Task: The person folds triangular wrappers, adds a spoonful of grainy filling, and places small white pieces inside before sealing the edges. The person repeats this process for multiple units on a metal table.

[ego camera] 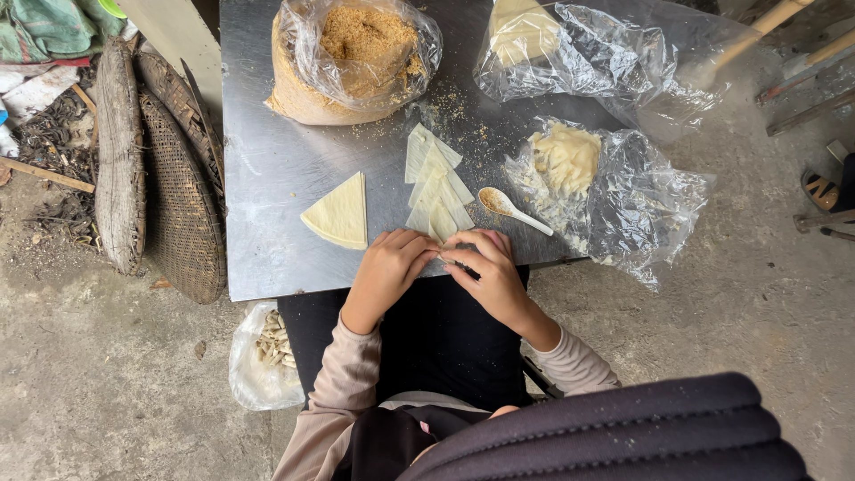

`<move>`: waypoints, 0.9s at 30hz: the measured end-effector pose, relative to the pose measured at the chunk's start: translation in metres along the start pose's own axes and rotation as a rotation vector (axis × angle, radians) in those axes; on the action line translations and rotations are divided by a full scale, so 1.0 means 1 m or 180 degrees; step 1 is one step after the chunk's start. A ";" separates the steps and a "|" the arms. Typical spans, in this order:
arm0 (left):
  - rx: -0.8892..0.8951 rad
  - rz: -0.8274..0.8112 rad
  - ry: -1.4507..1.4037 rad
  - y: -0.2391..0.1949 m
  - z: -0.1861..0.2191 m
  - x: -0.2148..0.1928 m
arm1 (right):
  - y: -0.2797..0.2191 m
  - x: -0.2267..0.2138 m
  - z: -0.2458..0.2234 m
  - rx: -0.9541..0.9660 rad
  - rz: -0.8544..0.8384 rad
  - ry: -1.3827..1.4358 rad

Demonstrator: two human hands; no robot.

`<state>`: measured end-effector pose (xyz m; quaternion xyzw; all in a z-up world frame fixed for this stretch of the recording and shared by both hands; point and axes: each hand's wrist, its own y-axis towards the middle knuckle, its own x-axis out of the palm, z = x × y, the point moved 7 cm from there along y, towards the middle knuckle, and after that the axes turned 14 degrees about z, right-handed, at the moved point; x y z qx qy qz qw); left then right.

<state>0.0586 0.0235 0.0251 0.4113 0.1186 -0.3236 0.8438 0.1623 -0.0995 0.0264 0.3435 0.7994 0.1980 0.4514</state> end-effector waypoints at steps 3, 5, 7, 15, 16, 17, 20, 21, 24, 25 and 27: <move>-0.0247 -0.0105 -0.0261 0.000 -0.005 -0.001 | 0.003 -0.002 -0.004 -0.0092 0.0025 -0.0202; -0.0445 -0.0102 -0.0421 0.002 -0.008 -0.001 | 0.006 0.000 -0.002 -0.0028 -0.0001 -0.0262; -0.0658 -0.0047 -0.0553 0.003 -0.011 -0.001 | 0.011 0.005 0.004 0.0056 -0.0062 -0.0342; -0.0375 -0.0039 -0.0250 0.007 0.004 -0.003 | 0.024 0.012 0.005 0.0036 -0.0182 -0.0305; -0.0248 -0.0061 -0.0252 0.006 0.007 -0.003 | 0.024 0.010 0.002 -0.0057 -0.0180 -0.0245; -0.0251 -0.0026 -0.0230 0.006 0.006 -0.005 | 0.022 0.008 -0.001 -0.0168 -0.0158 -0.0242; -0.0317 0.0054 -0.0202 0.006 0.005 -0.004 | 0.020 0.006 -0.005 -0.0303 -0.0160 -0.0241; -0.0364 0.0048 -0.0224 0.006 0.003 -0.004 | 0.020 0.008 -0.003 -0.0206 -0.0190 -0.0253; -0.0563 0.0039 -0.0214 0.005 -0.001 -0.002 | 0.021 0.013 0.002 -0.0032 -0.0193 -0.0314; -0.0643 0.0049 -0.0192 0.005 -0.002 -0.002 | 0.023 0.014 0.003 -0.0004 -0.0185 -0.0331; -0.0670 0.0158 -0.0253 0.006 -0.002 -0.003 | 0.023 0.013 -0.003 -0.0119 -0.0068 -0.0381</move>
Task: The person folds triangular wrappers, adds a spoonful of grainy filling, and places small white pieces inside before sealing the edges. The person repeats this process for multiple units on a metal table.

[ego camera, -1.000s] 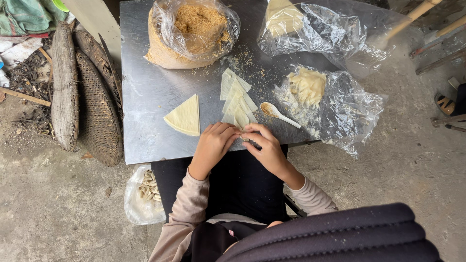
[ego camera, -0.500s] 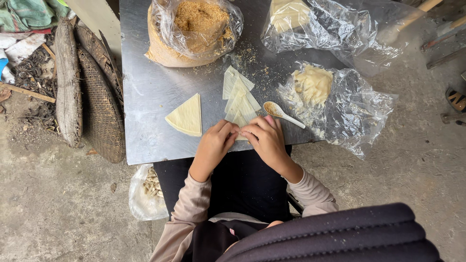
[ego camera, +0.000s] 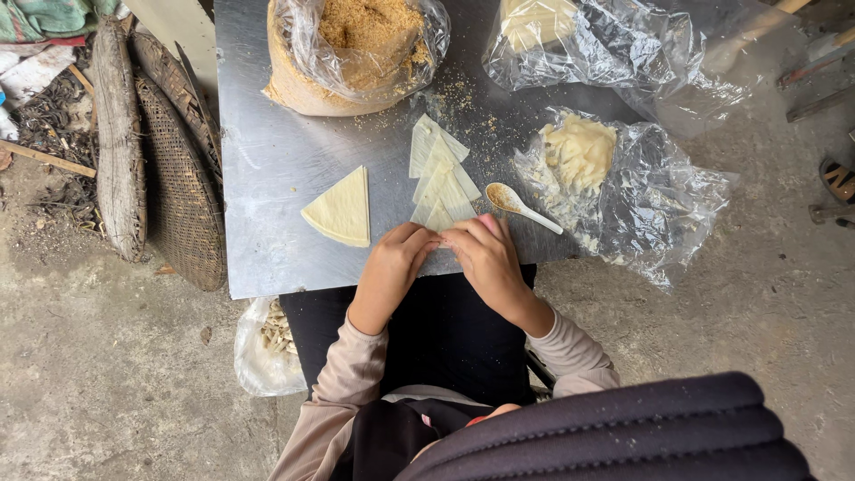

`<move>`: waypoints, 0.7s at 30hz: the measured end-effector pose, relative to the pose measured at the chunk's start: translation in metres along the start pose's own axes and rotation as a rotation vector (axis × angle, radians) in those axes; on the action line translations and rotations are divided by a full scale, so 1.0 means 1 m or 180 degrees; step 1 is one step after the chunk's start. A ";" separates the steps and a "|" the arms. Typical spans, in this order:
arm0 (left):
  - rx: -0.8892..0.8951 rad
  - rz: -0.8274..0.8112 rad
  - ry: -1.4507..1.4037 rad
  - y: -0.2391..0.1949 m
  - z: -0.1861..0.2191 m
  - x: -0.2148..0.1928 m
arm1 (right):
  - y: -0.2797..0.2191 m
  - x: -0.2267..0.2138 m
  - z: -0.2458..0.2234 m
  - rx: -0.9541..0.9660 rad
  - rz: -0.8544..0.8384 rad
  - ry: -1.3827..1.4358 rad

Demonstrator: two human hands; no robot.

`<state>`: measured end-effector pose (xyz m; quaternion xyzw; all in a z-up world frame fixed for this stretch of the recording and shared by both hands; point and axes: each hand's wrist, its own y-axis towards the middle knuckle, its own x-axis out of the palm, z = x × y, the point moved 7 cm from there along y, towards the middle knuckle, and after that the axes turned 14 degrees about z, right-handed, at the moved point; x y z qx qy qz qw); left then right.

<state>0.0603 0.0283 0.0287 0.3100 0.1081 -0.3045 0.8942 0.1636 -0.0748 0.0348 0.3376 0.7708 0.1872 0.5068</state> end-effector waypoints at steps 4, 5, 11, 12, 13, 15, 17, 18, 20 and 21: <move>0.0024 0.0212 0.0008 -0.002 0.000 0.000 | -0.002 0.000 -0.011 -0.0206 0.0128 -0.0107; 0.0004 0.0242 0.0050 -0.003 -0.002 0.000 | -0.002 0.001 -0.011 -0.0199 0.0137 -0.0218; 0.0015 0.0323 0.0175 -0.003 -0.004 0.003 | -0.004 0.004 -0.015 -0.0232 0.0104 -0.0488; -0.0002 0.0336 0.0176 -0.003 -0.004 0.003 | -0.004 0.004 -0.017 -0.0297 0.0134 -0.0496; -0.0019 0.0349 0.0176 -0.003 -0.005 0.003 | -0.003 0.005 -0.018 -0.0362 0.0164 -0.0503; -0.0062 0.0412 0.0147 -0.005 -0.006 0.003 | -0.004 0.006 -0.015 -0.0247 0.0159 -0.0506; -0.0075 0.0455 0.0110 -0.007 -0.005 0.002 | -0.005 0.008 -0.014 -0.0197 0.0141 -0.0553; -0.0060 0.0488 0.0087 -0.006 -0.003 0.002 | -0.004 0.009 -0.013 -0.0226 0.0127 -0.0599; -0.0075 0.0504 0.0070 -0.006 -0.001 0.001 | -0.003 0.008 -0.013 -0.0284 0.0138 -0.0638; -0.0106 0.0488 0.0077 -0.006 -0.001 0.001 | -0.004 0.007 -0.014 -0.0313 0.0163 -0.0632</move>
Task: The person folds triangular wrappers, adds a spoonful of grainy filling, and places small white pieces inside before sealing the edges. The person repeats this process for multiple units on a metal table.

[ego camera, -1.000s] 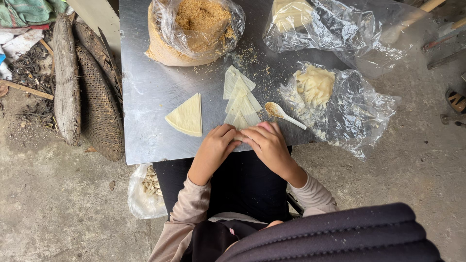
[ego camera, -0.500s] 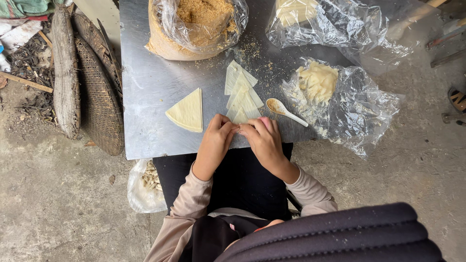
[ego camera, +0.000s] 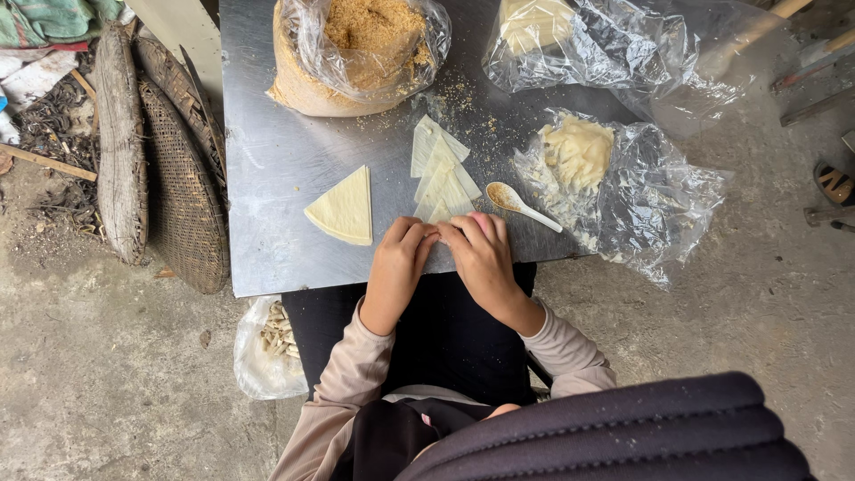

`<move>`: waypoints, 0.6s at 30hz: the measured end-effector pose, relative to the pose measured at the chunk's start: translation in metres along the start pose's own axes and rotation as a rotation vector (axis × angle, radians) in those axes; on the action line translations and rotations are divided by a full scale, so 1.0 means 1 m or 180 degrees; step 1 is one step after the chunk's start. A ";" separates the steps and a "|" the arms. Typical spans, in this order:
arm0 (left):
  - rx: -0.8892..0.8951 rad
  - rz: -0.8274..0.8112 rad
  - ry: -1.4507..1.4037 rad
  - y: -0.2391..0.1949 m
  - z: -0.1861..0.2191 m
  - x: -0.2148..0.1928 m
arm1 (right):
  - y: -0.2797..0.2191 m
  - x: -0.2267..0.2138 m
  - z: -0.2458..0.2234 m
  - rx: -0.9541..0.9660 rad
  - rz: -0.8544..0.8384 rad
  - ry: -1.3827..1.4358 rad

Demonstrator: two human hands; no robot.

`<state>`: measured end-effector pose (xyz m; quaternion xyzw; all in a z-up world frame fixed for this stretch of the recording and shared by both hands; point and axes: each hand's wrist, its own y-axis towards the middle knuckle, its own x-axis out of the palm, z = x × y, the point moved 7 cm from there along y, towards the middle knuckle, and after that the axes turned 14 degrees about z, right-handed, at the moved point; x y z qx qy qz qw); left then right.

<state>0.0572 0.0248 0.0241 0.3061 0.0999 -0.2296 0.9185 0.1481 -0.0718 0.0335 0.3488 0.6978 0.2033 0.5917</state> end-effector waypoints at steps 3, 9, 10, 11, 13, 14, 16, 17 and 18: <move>0.0036 0.0061 0.0022 0.002 -0.001 -0.001 | 0.002 0.001 0.000 0.0004 0.0016 0.0111; 0.0012 0.0199 0.0230 0.003 -0.004 0.003 | 0.004 0.005 0.001 0.0167 -0.0006 -0.0080; 0.0026 0.0222 0.0290 0.003 -0.004 0.003 | 0.004 0.005 -0.001 0.0149 0.0000 -0.0127; 0.0065 0.0251 0.0303 0.003 -0.004 0.003 | 0.004 0.005 -0.002 0.0175 0.0011 -0.0160; 0.0123 0.0305 0.0325 0.003 -0.004 0.004 | 0.004 0.007 -0.002 0.0231 0.0015 -0.0227; 0.0108 0.0308 0.0366 0.004 -0.006 0.005 | 0.004 0.007 -0.002 0.0215 0.0057 -0.0255; 0.0055 0.0295 0.0447 0.000 -0.009 0.005 | 0.000 0.006 -0.004 0.0199 0.0117 -0.0310; 0.0095 0.0310 0.0464 0.001 -0.009 0.006 | 0.002 0.008 -0.002 0.0189 0.0101 -0.0314; 0.0135 0.0326 0.0481 0.001 -0.008 0.006 | 0.002 0.008 -0.001 0.0179 0.0086 -0.0318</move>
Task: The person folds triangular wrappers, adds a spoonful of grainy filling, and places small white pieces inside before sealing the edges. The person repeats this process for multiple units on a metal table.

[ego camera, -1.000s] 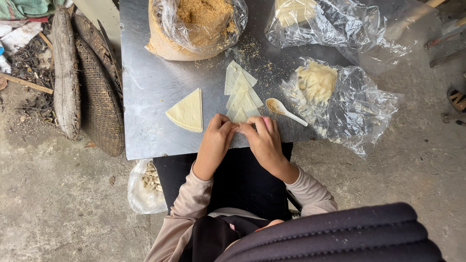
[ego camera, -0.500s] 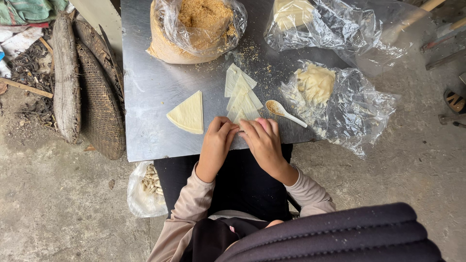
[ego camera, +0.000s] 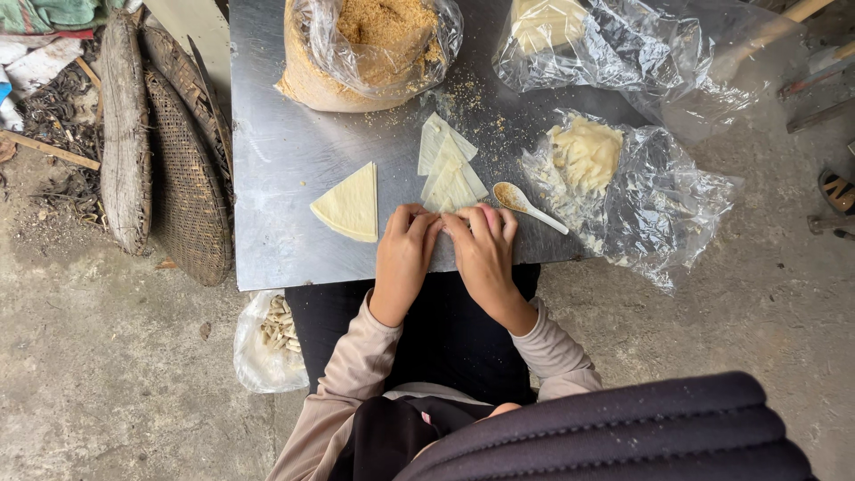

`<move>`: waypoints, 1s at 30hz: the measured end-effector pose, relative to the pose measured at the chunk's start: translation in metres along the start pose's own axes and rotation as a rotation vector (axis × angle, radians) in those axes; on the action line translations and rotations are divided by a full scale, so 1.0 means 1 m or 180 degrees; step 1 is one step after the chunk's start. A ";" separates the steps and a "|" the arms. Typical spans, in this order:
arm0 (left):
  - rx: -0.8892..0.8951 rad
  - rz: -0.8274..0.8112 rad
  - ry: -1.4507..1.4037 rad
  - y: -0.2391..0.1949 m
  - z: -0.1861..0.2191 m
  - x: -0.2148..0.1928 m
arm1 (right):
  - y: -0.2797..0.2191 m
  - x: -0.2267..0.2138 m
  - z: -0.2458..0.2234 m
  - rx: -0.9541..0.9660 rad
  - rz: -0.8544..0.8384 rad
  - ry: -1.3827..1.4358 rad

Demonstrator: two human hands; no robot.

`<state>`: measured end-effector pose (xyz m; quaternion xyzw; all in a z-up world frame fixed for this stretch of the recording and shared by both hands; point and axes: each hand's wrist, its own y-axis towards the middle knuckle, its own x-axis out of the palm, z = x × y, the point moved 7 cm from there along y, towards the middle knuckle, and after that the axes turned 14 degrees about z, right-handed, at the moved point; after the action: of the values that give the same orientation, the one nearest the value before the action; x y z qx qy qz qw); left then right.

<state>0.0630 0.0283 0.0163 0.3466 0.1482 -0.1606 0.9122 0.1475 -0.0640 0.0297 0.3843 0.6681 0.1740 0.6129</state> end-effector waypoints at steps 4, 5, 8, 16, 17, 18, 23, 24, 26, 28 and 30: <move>-0.0010 0.0043 -0.0016 0.002 -0.001 0.000 | 0.004 0.003 0.002 -0.0027 -0.0016 0.0089; -0.0020 0.0036 -0.0007 0.001 0.000 0.000 | 0.002 0.001 0.002 -0.0006 0.0007 0.0084; -0.0045 0.0006 0.0021 -0.003 -0.001 -0.001 | 0.000 0.003 0.003 0.0015 0.0014 0.0031; -0.0002 0.0025 0.0033 0.001 -0.001 0.000 | 0.002 0.009 0.007 0.0075 -0.0006 0.0056; -0.0021 0.0014 0.0062 0.001 -0.002 0.001 | 0.002 0.010 0.007 0.0036 0.0007 0.0013; -0.0041 0.0004 0.0092 0.000 -0.003 0.001 | 0.002 0.009 0.006 -0.0004 0.0019 -0.0030; 0.0041 0.0040 0.0160 0.003 -0.001 0.002 | 0.006 0.007 0.006 0.0007 0.0020 -0.0022; 0.0052 0.0053 0.0146 0.004 -0.001 0.001 | 0.008 0.008 0.007 0.0021 0.0038 -0.0022; -0.0024 0.0013 0.0074 0.002 -0.001 0.000 | 0.007 0.009 0.006 0.0041 0.0026 -0.0045; -0.0163 -0.0078 -0.0053 0.002 -0.002 0.001 | 0.008 0.013 0.008 0.0046 0.0004 -0.0105; -0.0177 -0.0084 -0.0062 0.004 -0.001 0.000 | 0.008 0.016 0.010 0.0079 -0.0047 -0.0134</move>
<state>0.0646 0.0317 0.0175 0.3176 0.1483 -0.1719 0.9206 0.1603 -0.0497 0.0229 0.3905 0.6601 0.1530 0.6232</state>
